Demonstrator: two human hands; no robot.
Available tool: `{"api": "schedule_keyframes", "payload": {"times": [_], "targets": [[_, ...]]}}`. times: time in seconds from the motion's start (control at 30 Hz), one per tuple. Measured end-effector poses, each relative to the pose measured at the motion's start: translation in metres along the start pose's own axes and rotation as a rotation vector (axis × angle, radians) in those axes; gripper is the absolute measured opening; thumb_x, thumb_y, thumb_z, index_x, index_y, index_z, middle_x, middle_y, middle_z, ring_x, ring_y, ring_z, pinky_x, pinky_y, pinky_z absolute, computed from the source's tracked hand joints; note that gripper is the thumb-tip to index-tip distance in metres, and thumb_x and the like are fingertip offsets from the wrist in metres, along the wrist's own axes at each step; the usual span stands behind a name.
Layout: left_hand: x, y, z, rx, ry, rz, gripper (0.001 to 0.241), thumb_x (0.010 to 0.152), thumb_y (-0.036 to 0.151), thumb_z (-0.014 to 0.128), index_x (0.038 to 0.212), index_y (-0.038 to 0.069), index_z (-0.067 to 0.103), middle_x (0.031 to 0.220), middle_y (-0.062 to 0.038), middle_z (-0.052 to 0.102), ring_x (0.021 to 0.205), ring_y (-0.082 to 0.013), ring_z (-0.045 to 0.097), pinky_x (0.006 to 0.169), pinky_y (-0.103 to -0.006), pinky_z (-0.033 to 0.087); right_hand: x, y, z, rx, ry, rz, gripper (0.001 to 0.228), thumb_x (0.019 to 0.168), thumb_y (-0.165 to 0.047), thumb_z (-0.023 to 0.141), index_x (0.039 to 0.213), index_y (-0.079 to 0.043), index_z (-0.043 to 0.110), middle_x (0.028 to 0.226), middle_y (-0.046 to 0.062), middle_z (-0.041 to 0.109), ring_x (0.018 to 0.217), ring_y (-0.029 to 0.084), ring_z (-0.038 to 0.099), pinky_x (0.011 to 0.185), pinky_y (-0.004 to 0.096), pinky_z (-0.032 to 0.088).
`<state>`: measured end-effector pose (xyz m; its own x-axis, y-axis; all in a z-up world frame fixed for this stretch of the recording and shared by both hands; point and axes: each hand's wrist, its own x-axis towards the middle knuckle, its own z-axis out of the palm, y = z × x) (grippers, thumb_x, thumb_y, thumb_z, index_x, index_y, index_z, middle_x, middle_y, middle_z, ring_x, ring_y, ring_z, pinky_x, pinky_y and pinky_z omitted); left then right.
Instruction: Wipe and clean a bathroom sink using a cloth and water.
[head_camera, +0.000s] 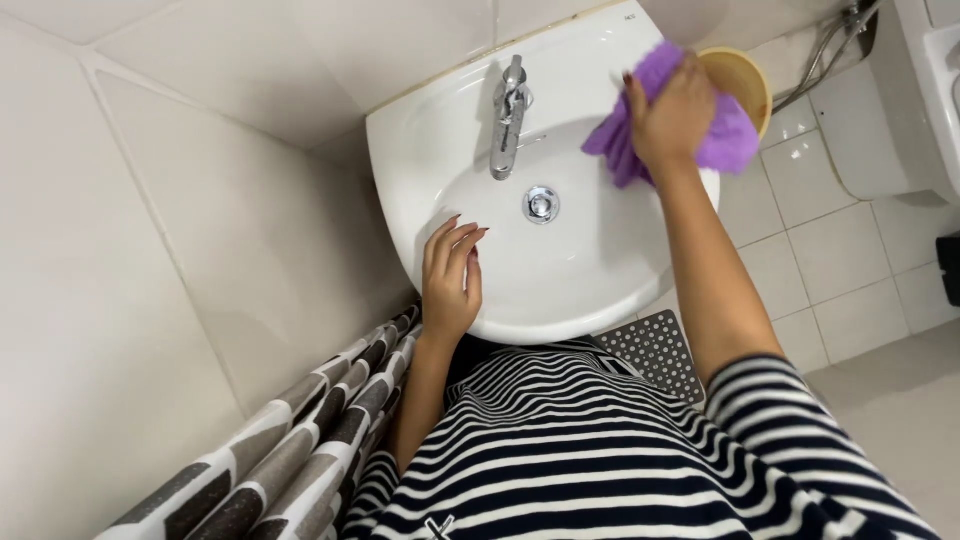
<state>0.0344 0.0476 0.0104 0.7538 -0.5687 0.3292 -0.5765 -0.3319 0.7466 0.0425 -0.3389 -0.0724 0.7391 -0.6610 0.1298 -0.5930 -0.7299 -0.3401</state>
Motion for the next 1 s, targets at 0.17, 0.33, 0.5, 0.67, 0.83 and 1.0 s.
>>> {"api": "schedule_keyframes", "payload": {"times": [0.17, 0.33, 0.5, 0.67, 0.83, 1.0], "targets": [[-0.015, -0.014, -0.011, 0.127, 0.138, -0.079, 0.034, 0.093, -0.009, 0.057, 0.124, 0.0, 0.066, 0.132, -0.013, 0.062, 0.139, -0.0389, 0.048, 0.112, -0.0452, 0.046, 0.047, -0.105, 0.04, 0.034, -0.082, -0.052, 0.081, 0.108, -0.046, 0.044, 0.158, 0.012, 0.016, 0.167, 0.03, 0.015, 0.156, 0.042, 0.007, 0.125, 0.056, 0.0], [-0.023, -0.023, -0.011, 0.174, 0.195, -0.089, 0.035, 0.092, -0.008, 0.056, 0.125, 0.0, 0.066, 0.132, -0.012, 0.062, 0.14, -0.0391, 0.046, 0.115, -0.0495, 0.042, -0.008, -0.11, 0.032, 0.137, -0.052, -0.396, 0.07, 0.114, -0.033, 0.041, 0.165, 0.008, 0.016, 0.172, 0.03, 0.016, 0.16, 0.042, 0.011, 0.13, 0.055, 0.008], [-0.022, -0.027, -0.01, 0.211, 0.194, -0.075, 0.036, 0.094, -0.007, 0.057, 0.129, 0.001, 0.063, 0.136, -0.012, 0.059, 0.145, -0.0391, 0.038, 0.119, -0.0497, 0.039, -0.011, -0.048, -0.028, 0.015, -0.421, -0.574, 0.064, 0.109, -0.035, 0.044, 0.166, -0.01, 0.031, 0.174, 0.01, 0.029, 0.164, 0.031, 0.027, 0.132, 0.049, 0.02], [-0.03, -0.03, -0.017, 0.207, 0.156, -0.122, 0.038, 0.093, -0.008, 0.056, 0.129, 0.002, 0.064, 0.138, -0.011, 0.058, 0.145, -0.0376, 0.038, 0.12, -0.0495, 0.038, 0.015, -0.053, -0.001, -0.081, -0.088, -0.281, 0.075, 0.105, -0.04, 0.053, 0.16, 0.005, 0.029, 0.168, 0.02, 0.023, 0.154, 0.038, 0.013, 0.122, 0.057, 0.006], [-0.03, -0.026, -0.019, 0.211, 0.171, -0.124, 0.039, 0.093, -0.008, 0.056, 0.13, 0.002, 0.064, 0.139, -0.011, 0.058, 0.146, -0.0378, 0.037, 0.119, -0.0488, 0.039, -0.014, -0.103, 0.029, -0.01, -0.064, -0.318, 0.059, 0.113, -0.026, 0.046, 0.164, 0.001, 0.03, 0.173, 0.015, 0.023, 0.161, 0.031, 0.014, 0.129, 0.055, 0.008], [-0.028, -0.025, -0.018, 0.2, 0.206, -0.126, 0.04, 0.092, -0.009, 0.055, 0.13, 0.002, 0.064, 0.139, -0.011, 0.057, 0.145, -0.0385, 0.037, 0.119, -0.0491, 0.038, -0.029, -0.057, 0.002, 0.007, -0.213, -0.603, 0.058, 0.113, -0.02, 0.045, 0.167, -0.005, 0.03, 0.176, 0.011, 0.025, 0.164, 0.027, 0.017, 0.134, 0.051, 0.014]]}}
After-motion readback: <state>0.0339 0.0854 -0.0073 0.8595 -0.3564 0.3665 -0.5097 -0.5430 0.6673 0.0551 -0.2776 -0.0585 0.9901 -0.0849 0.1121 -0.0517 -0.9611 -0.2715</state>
